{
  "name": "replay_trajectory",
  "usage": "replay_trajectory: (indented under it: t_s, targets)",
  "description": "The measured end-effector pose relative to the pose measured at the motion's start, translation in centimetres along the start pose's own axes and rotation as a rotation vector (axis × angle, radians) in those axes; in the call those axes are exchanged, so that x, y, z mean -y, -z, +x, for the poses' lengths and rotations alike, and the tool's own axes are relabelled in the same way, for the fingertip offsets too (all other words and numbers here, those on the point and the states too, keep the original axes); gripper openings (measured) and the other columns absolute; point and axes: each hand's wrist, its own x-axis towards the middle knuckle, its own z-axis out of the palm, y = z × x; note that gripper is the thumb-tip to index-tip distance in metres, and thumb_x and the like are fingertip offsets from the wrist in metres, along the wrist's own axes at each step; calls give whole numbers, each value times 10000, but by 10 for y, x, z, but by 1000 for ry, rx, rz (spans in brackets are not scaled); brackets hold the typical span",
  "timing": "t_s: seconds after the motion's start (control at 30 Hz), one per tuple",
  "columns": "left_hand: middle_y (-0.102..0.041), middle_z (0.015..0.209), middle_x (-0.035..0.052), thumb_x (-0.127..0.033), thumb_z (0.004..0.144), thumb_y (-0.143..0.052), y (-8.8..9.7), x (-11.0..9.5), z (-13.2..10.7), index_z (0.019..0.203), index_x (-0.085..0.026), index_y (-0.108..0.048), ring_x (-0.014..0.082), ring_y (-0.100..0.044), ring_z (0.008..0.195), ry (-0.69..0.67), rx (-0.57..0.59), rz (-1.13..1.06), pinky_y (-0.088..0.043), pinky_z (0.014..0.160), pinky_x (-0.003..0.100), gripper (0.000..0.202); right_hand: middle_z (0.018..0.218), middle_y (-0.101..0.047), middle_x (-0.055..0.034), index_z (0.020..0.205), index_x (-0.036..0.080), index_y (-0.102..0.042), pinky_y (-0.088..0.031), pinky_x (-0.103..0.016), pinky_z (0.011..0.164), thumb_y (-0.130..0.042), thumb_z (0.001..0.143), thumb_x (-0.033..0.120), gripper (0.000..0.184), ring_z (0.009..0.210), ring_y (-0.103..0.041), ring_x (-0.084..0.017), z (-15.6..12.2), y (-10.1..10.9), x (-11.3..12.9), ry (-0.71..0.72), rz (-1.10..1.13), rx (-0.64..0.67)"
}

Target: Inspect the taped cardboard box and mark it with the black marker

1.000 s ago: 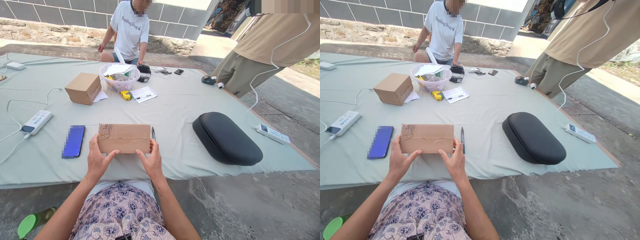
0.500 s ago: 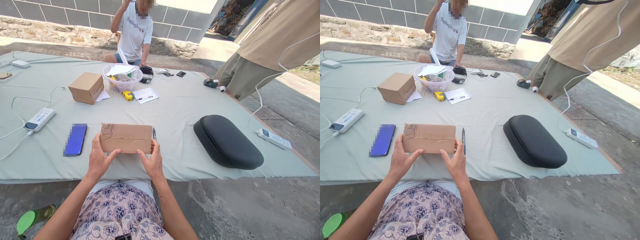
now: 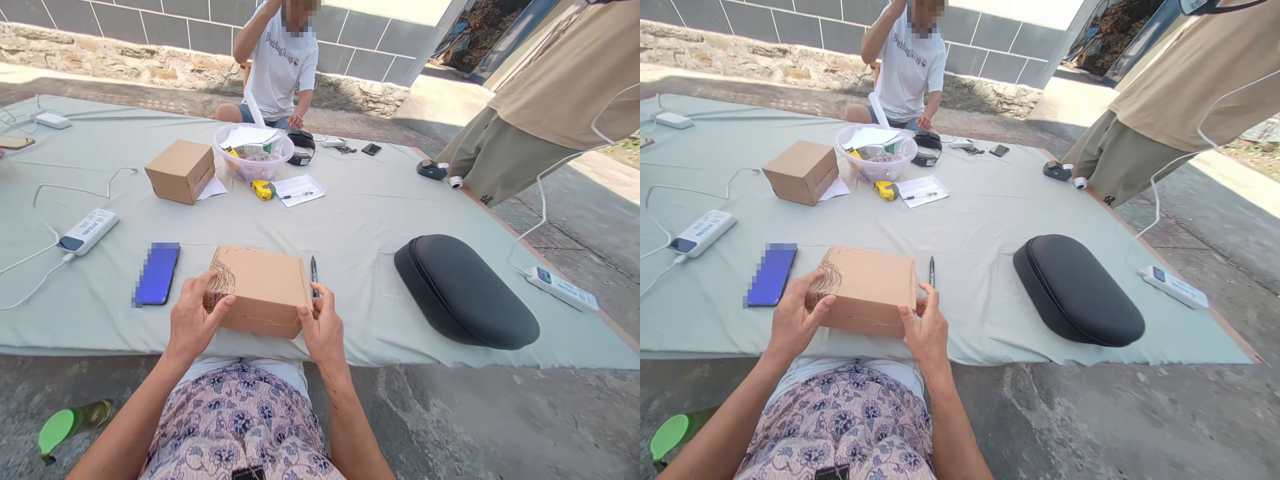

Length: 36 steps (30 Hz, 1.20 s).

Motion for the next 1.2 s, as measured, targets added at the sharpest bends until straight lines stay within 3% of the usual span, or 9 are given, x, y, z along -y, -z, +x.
replay_trajectory:
  t_s: [0.1,0.23,0.37,0.47,0.63,0.8,1.0,1.2]
  targets:
    - [-646,1173,103,-635,879,-560,-11,-1,-2,1255,-228,-599,242,-682,909,5,41,41,-563,719,362,556,1048,-757,-114,1352,203,-510,-549,-397,760,-417,837,812,803,912,-737,-299,8,0,6,-39,-109,36]
    - [-553,1381,184,-582,858,-636,-28,-5,-4,1293,-186,-557,333,-632,1204,17,72,144,-603,794,433,594,1343,-657,-170,1359,190,-507,-561,-462,858,-485,846,756,765,1118,-694,-344,15,-11,10,-55,-183,27]
    - [-472,1503,223,-580,847,-671,-35,-12,2,1435,-175,-469,382,-548,1348,-15,57,208,-589,920,504,742,1543,-477,-204,1536,179,-317,-537,-490,1000,-550,844,727,913,1395,-512,-351,15,-27,13,61,-185,-57]
    - [-420,1556,241,-600,833,-684,-37,-15,7,1470,-165,-445,402,-509,1393,-6,61,209,-588,937,520,808,1550,-455,-206,1567,198,-269,-533,-494,1027,-588,832,728,961,1418,-483,-347,13,-36,14,124,-188,-68]
    - [-393,1576,242,-608,844,-673,-40,-11,9,1445,-193,-489,396,-466,1437,-11,58,133,-581,956,534,753,1485,-499,-222,1558,209,-305,-517,-534,1050,-606,837,714,930,1388,-504,-356,14,-46,9,191,-150,-124]
    - [-393,1574,256,-598,863,-657,-44,-3,4,1422,-193,-522,408,-427,1466,-56,31,77,-563,984,558,703,1499,-505,-192,1557,243,-325,-489,-551,1091,-607,885,638,829,1407,-494,-338,15,-38,-4,248,-74,-82]
    - [-380,1584,261,-614,885,-612,-47,10,-11,1452,-191,-492,404,-396,1487,-147,-45,6,-568,987,523,717,1544,-490,-178,1548,242,-360,-512,-504,1087,-588,931,548,726,1391,-536,-300,5,-19,-19,159,120,18]
    - [-370,1578,260,-639,876,-595,-46,19,-26,1479,-188,-441,372,-376,1505,-231,-77,-34,-491,1100,527,769,1526,-513,-203,1555,232,-339,-545,-473,1043,-664,884,538,806,1349,-584,-284,-5,-13,-30,71,396,56]
